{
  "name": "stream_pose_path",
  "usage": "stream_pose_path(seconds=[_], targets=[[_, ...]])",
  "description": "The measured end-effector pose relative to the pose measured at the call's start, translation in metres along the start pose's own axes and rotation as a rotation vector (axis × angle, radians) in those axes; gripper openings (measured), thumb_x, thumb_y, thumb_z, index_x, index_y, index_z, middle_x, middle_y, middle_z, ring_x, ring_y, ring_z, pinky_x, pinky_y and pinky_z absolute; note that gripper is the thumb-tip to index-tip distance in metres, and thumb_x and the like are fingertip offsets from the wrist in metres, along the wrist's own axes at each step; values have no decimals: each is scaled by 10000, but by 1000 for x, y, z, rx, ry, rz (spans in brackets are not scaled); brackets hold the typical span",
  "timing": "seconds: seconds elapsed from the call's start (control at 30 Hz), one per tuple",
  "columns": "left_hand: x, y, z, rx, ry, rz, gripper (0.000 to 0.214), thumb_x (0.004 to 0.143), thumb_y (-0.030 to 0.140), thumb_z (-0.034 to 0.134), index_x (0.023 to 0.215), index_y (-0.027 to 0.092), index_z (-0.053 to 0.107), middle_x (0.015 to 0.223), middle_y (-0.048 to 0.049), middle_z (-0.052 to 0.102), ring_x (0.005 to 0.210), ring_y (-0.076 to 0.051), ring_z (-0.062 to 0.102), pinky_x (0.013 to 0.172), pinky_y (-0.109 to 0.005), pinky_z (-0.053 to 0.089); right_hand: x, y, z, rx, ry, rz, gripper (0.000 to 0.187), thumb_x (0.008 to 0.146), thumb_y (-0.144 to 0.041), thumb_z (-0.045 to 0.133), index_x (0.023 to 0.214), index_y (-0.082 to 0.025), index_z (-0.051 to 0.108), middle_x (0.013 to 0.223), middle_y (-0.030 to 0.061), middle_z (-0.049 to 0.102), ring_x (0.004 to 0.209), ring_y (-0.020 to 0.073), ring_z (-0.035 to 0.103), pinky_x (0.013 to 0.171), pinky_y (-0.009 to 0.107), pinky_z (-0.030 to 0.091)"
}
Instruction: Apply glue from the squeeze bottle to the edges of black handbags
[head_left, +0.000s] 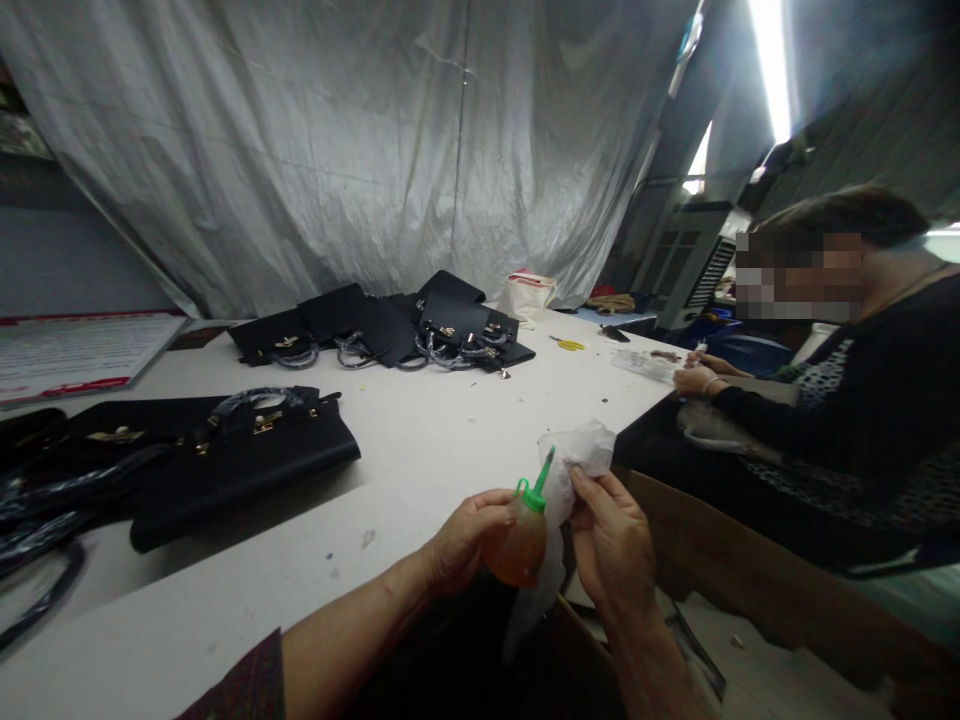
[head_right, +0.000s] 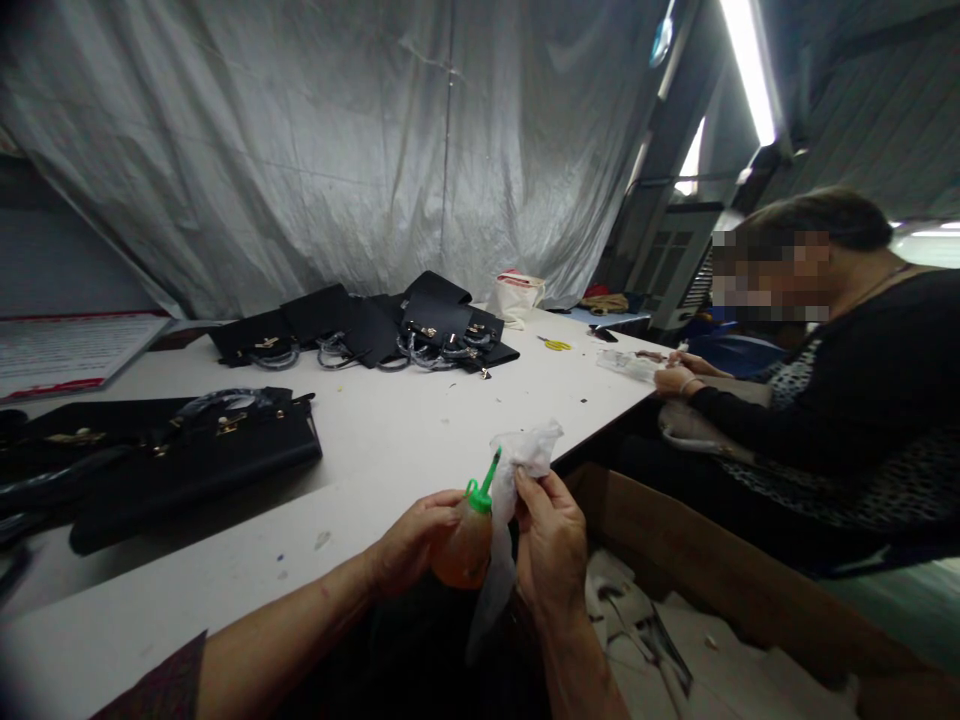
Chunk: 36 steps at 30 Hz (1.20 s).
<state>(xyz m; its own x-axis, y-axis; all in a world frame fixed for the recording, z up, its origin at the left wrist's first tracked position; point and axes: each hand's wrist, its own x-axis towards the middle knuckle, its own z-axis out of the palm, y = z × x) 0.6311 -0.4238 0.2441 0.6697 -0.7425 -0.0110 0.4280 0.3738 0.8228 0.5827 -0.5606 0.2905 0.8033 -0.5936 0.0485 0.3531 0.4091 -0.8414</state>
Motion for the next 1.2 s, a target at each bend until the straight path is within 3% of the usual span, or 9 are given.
stream_pose_path(seconds=[0.17,0.27,0.37,0.6,0.83,1.0,1.2], targets=[[-2,-1,-1,17,1,-24,392,634,379,739,918,110,731,798,-70,682,691,-169,588,678,-271,419,4,0,1,-20,0,24,311,597,-336,890,831,-199,738,824,21,727,698,145,632,609,236,509],[-3,-3,-4,19,-41,-53,540,581,465,817,968,104,714,830,-82,686,705,-177,604,678,-275,430,4,-1,1,-31,-41,53,306,604,-325,891,833,-188,741,837,32,725,677,135,620,588,226,501],[-4,-5,-6,57,-46,-68,633,508,419,891,1019,122,665,856,-63,681,708,-164,606,659,-258,435,2,-2,1,-26,-94,87,303,611,-326,891,831,-183,740,847,42,723,700,141,631,610,233,517],[0,-9,-7,341,138,47,552,516,382,910,900,153,586,786,19,606,678,-124,543,613,-230,416,-5,0,-5,9,-121,79,209,662,-278,864,822,-196,755,852,32,724,752,138,639,693,238,533],[-2,-10,-4,611,216,131,552,537,412,912,916,183,583,810,24,591,712,-136,524,625,-236,393,-6,-3,-25,9,-233,89,194,727,-313,712,864,-194,779,978,98,738,903,259,666,738,356,551],[-5,-9,-1,774,214,172,514,542,389,913,902,187,607,869,0,610,794,-175,550,680,-258,411,-1,-3,-40,-47,-167,96,126,708,-326,793,779,-224,774,868,49,741,811,225,660,695,335,544],[-4,-11,-2,891,219,238,502,561,383,914,929,189,632,926,-13,609,858,-202,563,744,-291,421,-5,1,-47,-163,-124,71,242,636,-355,889,790,-204,779,841,47,735,832,209,645,773,324,529]])
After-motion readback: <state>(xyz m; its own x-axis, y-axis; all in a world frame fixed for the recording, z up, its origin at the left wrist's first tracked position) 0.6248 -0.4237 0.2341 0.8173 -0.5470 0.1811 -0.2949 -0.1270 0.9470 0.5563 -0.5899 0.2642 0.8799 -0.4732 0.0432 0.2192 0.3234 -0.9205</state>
